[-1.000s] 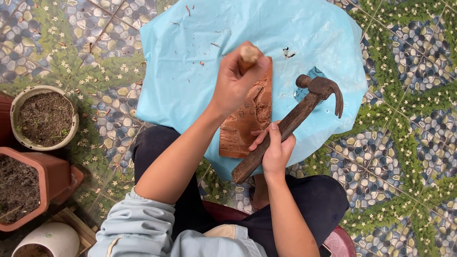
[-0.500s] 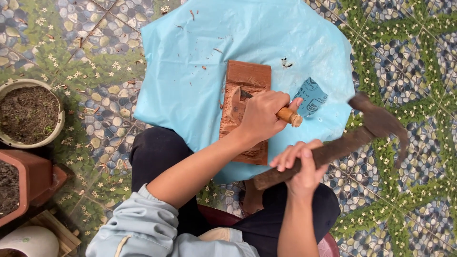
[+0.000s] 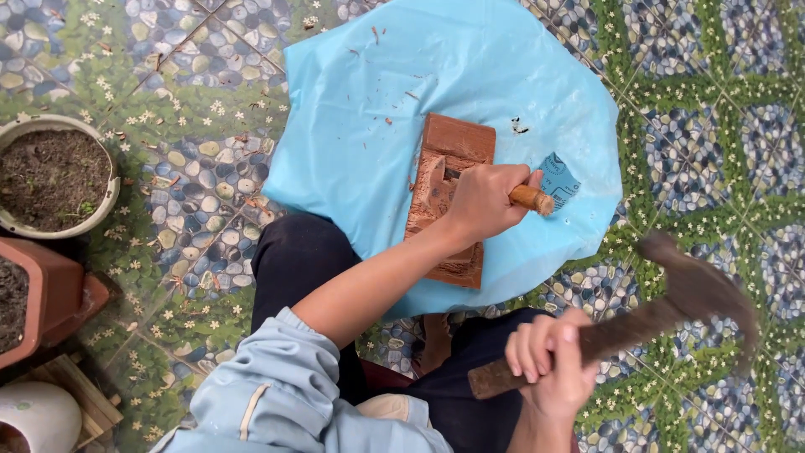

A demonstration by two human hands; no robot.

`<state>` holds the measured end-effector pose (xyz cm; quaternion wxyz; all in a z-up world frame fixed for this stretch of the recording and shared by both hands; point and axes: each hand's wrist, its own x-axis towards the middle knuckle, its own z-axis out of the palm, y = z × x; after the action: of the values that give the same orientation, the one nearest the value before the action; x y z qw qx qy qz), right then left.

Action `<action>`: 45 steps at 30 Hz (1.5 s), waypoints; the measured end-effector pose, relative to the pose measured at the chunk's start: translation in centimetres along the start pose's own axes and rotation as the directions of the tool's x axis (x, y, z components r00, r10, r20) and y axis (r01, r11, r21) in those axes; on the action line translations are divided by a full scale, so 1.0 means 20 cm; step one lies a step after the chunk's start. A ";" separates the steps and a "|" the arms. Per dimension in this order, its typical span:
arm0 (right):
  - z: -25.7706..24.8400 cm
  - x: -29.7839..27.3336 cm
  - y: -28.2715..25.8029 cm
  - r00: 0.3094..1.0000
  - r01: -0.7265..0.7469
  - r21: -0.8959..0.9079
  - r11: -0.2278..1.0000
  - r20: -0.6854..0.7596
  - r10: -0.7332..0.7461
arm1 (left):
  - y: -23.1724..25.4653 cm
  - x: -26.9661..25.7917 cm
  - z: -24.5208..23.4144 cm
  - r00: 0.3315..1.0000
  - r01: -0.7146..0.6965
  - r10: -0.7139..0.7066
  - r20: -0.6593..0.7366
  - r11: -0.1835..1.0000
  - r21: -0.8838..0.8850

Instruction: The person carves a piece of wood using a hammer and a chisel. The person repeatedly strikes the chisel with the hammer to shape the wood, which is placed on a blue cloth over a table.

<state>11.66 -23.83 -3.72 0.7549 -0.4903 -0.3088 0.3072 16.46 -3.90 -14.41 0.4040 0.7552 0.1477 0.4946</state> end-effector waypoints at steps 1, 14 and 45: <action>0.01 -0.01 0.01 0.993 -0.115 0.079 0.990 0.007 0.114 | -0.01 0.00 0.00 1.000 0.012 -0.012 0.027 1.000 -0.006; 0.12 0.04 0.03 0.916 -0.371 -0.215 0.903 -0.247 0.317 | 0.01 0.03 -0.05 0.987 0.148 -0.145 0.073 0.989 -0.030; 0.07 0.09 -0.07 0.912 -0.379 -0.265 0.887 -0.270 0.310 | -0.02 0.02 -0.05 0.964 0.241 -0.235 0.122 0.970 -0.037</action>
<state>11.92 -22.17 -1.65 0.6306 -0.6811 -0.1753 0.3283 15.91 -2.97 -14.40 0.4875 0.7489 0.2009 0.4013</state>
